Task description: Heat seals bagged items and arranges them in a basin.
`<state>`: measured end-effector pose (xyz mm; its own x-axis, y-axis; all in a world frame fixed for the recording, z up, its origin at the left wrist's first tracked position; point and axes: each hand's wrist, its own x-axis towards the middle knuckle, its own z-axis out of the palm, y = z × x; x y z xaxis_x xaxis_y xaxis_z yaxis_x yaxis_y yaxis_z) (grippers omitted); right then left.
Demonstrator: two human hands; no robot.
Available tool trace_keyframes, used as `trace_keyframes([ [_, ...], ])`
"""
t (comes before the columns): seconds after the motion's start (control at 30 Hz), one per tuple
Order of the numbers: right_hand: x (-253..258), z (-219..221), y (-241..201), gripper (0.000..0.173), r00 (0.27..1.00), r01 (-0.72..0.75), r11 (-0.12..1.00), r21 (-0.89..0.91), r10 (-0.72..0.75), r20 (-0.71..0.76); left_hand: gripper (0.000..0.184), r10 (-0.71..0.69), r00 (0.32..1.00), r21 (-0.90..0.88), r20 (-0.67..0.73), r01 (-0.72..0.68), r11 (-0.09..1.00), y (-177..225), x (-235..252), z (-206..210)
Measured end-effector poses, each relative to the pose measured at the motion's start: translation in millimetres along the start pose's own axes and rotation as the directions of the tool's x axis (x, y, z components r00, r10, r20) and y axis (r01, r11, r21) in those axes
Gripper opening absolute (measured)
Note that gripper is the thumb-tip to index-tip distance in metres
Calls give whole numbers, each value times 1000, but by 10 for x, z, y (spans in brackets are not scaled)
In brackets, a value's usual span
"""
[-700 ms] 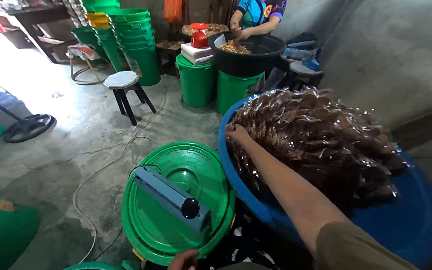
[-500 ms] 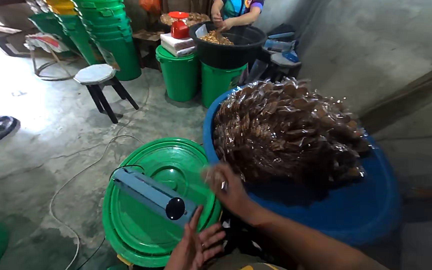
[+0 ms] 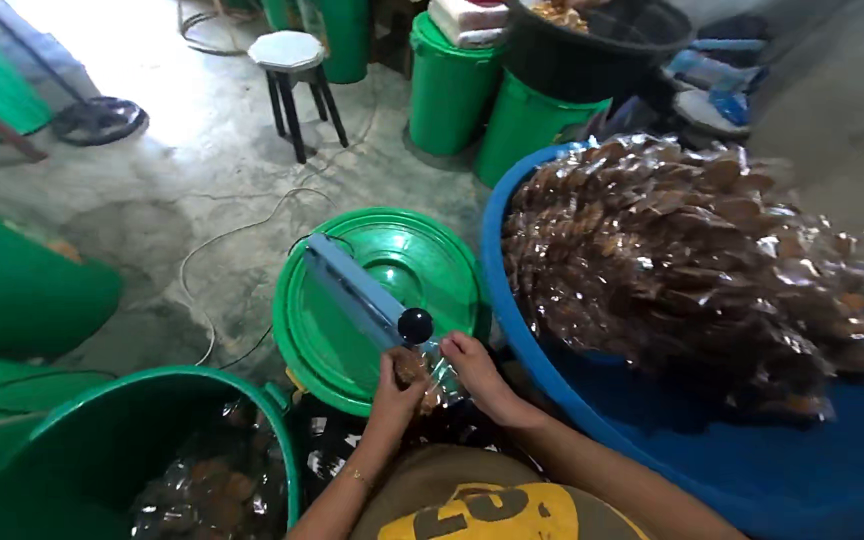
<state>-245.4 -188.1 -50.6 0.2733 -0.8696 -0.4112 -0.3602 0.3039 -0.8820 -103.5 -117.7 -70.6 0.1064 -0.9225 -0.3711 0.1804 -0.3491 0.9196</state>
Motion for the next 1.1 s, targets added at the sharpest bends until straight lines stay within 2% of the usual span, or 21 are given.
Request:
trace_keyframes([
  [0.07,221,118,-128,28,987,155,958,-241,-162,-7,62,46,988,17,-150,-44,999,-12,101,-69],
  [0.13,465,245,-180,27,954,290,861,-418,-292,60,58,115,956,46,-269,-107,993,-51,233,-160],
  [0.17,617,292,-202,34,947,314,809,-498,-300,110,57,127,944,49,-305,-117,992,-66,309,-203],
  [0.23,914,376,-246,36,958,283,741,-609,-247,145,58,104,933,11,-345,-106,994,-87,455,-265],
  [0.3,1072,372,-430,38,966,256,758,-600,-212,145,60,92,923,-16,-373,-106,994,-22,558,-328],
  [0.37,1077,265,-721,42,965,249,861,-444,-184,185,63,93,913,-17,-397,-108,994,74,653,-428],
  [0.43,903,125,-978,46,913,315,891,-328,-190,360,64,96,906,-2,-413,-106,994,147,767,-558],
  [0.5,689,83,-1112,47,806,485,745,-457,-179,564,65,89,907,23,-411,-88,996,174,868,-674],
  [0.53,591,136,-1138,56,792,523,630,-574,-110,601,66,83,911,37,-403,-74,997,186,903,-715],
  [0.6,482,300,-1088,77,821,496,435,-752,48,569,65,71,923,63,-379,-51,997,203,936,-766],
  [0.63,476,368,-1006,83,842,464,404,-788,75,534,65,66,929,73,-365,-42,996,205,938,-784],
  [0.67,479,413,-911,83,865,438,406,-802,51,499,65,58,934,76,-353,-34,997,214,926,-798],
  [0.77,459,446,-659,67,888,458,414,-787,-177,424,66,60,925,58,-375,-41,997,240,827,-825],
  [0.83,448,436,-486,58,849,518,417,-747,-356,390,69,92,898,54,-431,-76,996,225,765,-825],
  [0.9,460,427,-391,54,800,570,415,-709,-476,365,74,135,853,46,-504,-130,990,228,748,-789],
  [1.0,473,376,-364,53,788,589,448,-673,-504,354,67,122,790,-22,-600,-168,986,231,790,-722],
  [1.1,477,332,-419,53,814,573,509,-642,-444,374,45,-7,810,-230,-587,-158,960,237,871,-745],
])
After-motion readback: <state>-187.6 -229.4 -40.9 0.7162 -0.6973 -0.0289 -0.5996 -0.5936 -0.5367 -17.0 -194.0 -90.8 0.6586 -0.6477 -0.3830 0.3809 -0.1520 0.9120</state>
